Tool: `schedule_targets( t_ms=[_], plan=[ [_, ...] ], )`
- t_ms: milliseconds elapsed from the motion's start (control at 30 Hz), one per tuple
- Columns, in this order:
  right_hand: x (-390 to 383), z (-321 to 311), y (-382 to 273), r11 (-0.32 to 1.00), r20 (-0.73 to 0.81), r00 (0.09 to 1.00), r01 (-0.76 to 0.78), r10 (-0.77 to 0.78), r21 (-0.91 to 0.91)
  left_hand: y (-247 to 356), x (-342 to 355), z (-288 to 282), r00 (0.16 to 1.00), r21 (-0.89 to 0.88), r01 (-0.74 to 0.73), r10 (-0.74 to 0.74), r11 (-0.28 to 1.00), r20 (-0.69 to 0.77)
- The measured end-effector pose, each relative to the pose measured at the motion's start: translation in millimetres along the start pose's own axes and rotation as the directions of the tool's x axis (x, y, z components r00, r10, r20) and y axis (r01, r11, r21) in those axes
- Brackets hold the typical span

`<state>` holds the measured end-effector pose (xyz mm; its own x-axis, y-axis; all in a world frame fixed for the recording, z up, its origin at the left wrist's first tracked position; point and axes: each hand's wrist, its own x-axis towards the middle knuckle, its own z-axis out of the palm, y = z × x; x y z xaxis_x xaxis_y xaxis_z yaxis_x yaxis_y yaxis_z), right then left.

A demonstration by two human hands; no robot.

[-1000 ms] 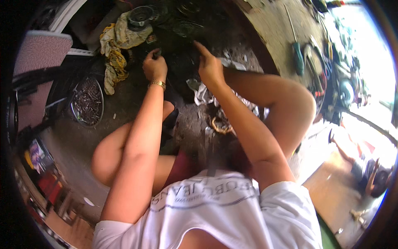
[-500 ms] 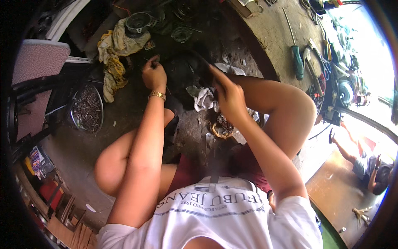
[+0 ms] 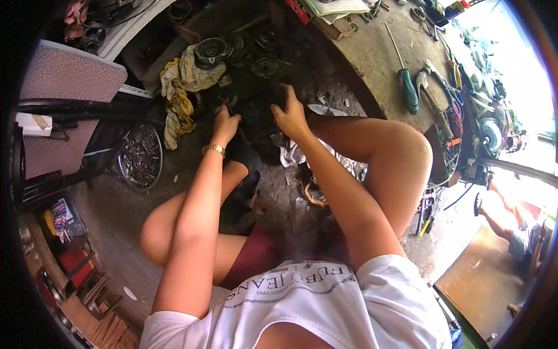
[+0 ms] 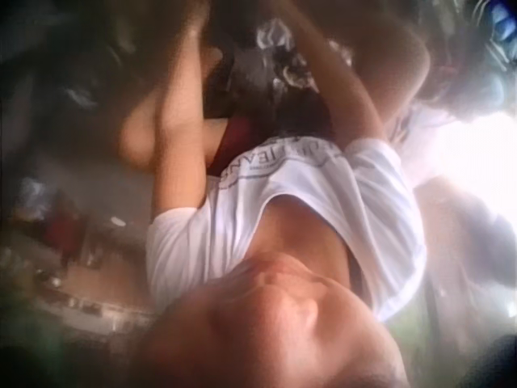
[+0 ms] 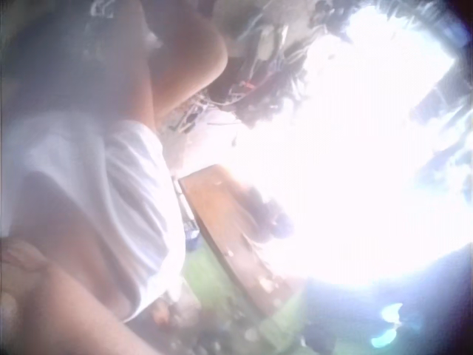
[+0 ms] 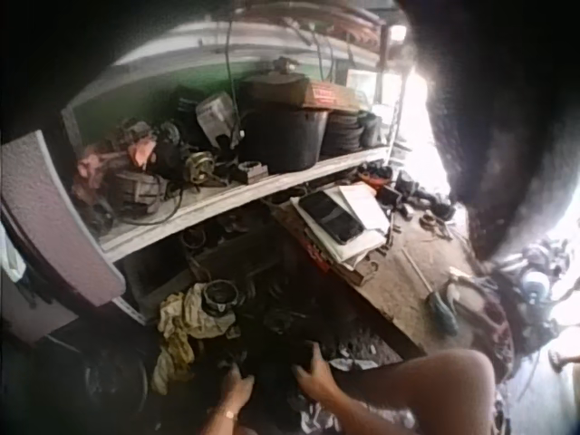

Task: The person wipes and manipulates a motorcycle engine stator assembly by hand and with a screwdriver. They rotate the part, clean the coils with a cloth, and use a screwdriver to probe the housing while sitting on the floor of a workshop.

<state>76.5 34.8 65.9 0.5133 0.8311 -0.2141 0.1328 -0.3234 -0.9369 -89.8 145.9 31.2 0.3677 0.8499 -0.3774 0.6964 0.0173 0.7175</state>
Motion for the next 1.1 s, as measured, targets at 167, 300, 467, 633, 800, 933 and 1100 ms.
schedule_targets(
  t_ms=[167,300,467,633,800,933,1100],
  plan=[
    [-19.8,10.5,-1.9,0.977,-0.077,0.976,0.208,-0.204,0.041,-10.6,-0.6,-6.5,1.000,0.045,-0.023,0.022,0.999,0.013],
    [-11.7,10.0,-1.6,0.943,-0.062,0.960,0.253,-0.272,-0.215,-17.7,2.1,6.2,0.998,0.138,-0.022,0.030,0.990,-0.052],
    [-2.3,14.0,-15.8,0.982,-0.093,0.994,0.033,-0.051,-0.185,2.5,-1.8,16.9,0.969,0.061,0.221,-0.212,0.973,-0.129],
    [0.8,9.3,-4.7,0.977,-0.067,0.994,0.068,-0.083,-0.203,-1.0,2.4,28.1,0.940,-0.151,0.189,-0.223,0.970,-0.256],
    [-2.1,7.8,1.3,0.996,-0.071,0.994,0.082,-0.080,0.027,14.2,-4.7,50.5,0.848,-0.308,0.156,-0.287,0.939,-0.445],
    [-0.8,10.7,-5.1,0.998,-0.051,0.998,-0.038,0.040,0.052,18.5,-0.3,43.8,0.828,-0.198,0.208,-0.280,0.958,-0.486],
    [7.4,20.0,-5.5,0.984,-0.088,0.989,0.108,-0.122,-0.143,23.5,2.5,42.7,0.848,-0.142,0.245,-0.283,0.959,-0.449]
  ],
)
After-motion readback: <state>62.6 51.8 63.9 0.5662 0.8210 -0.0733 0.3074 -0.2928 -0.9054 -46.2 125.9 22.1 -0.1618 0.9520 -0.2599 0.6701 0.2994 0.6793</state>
